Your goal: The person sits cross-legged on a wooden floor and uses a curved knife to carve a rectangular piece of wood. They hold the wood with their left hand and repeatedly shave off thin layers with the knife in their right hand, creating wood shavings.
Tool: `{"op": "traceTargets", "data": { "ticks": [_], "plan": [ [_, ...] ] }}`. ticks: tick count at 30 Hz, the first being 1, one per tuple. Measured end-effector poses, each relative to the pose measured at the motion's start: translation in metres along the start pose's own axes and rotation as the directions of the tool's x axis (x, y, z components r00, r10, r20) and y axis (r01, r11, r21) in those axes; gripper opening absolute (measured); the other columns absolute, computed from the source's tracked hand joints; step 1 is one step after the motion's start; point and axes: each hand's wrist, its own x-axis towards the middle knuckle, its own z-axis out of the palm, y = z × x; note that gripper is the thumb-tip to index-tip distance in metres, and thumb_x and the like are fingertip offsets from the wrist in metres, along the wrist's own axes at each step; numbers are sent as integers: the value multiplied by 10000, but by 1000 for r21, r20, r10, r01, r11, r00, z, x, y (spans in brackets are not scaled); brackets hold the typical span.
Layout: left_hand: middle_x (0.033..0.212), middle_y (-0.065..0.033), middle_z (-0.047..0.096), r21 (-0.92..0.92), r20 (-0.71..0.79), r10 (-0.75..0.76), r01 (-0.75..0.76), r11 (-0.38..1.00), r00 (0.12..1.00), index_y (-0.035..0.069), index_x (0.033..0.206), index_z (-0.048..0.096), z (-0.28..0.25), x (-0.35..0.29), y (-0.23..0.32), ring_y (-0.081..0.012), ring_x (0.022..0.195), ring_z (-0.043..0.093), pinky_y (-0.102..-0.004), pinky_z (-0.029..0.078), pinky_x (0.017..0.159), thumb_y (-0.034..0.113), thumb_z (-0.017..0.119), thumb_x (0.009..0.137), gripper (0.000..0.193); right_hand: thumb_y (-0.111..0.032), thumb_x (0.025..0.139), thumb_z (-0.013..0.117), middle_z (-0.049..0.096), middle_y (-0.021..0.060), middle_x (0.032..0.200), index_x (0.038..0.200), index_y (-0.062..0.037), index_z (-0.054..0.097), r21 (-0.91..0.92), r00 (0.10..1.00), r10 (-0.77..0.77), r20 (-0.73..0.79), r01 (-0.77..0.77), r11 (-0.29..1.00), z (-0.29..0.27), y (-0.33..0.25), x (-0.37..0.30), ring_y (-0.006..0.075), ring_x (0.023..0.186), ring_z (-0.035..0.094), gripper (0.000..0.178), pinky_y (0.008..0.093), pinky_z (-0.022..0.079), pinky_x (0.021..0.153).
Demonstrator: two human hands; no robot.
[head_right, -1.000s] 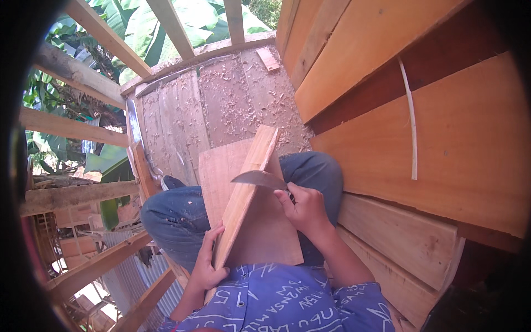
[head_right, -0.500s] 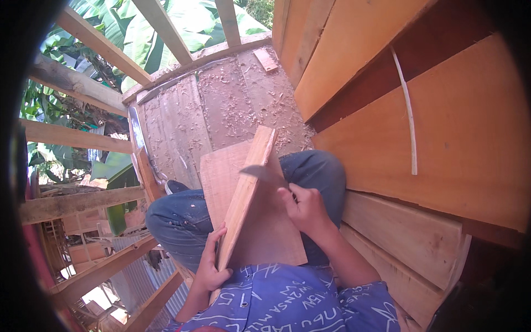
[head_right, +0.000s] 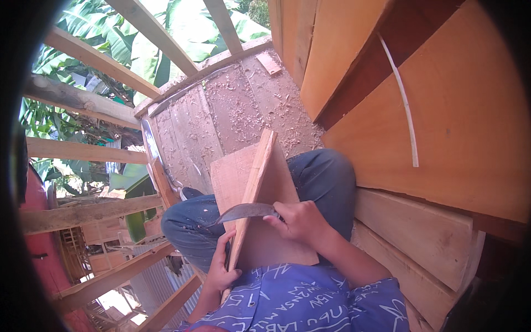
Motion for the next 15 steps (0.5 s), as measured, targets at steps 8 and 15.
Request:
{"op": "traceTargets", "data": {
  "ticks": [8, 15],
  "plan": [
    [1461, -152, 384, -39, 41, 6, -4, 999, 999, 58, 1469, 343, -9, -2, -8, -277, 1393, 332, -357, 207, 1155, 161, 630, 556, 963, -360, 976, 571, 541, 214, 589, 777, 16, 583, 318, 962, 218, -162, -158, 935, 10, 26, 34, 327, 527, 601, 426, 393, 436, 500],
    [1381, -164, 414, -17, 194, -111, 117, 993, 975, 61, 1506, 272, -31, 1, 10, -217, 1173, 526, -281, 544, 718, 105, 616, 619, 951, -394, 970, 577, 534, 210, 585, 857, 24, 650, 419, 973, 202, -111, -139, 897, 19, 40, 31, 303, 521, 604, 439, 377, 435, 512]
  ]
}}
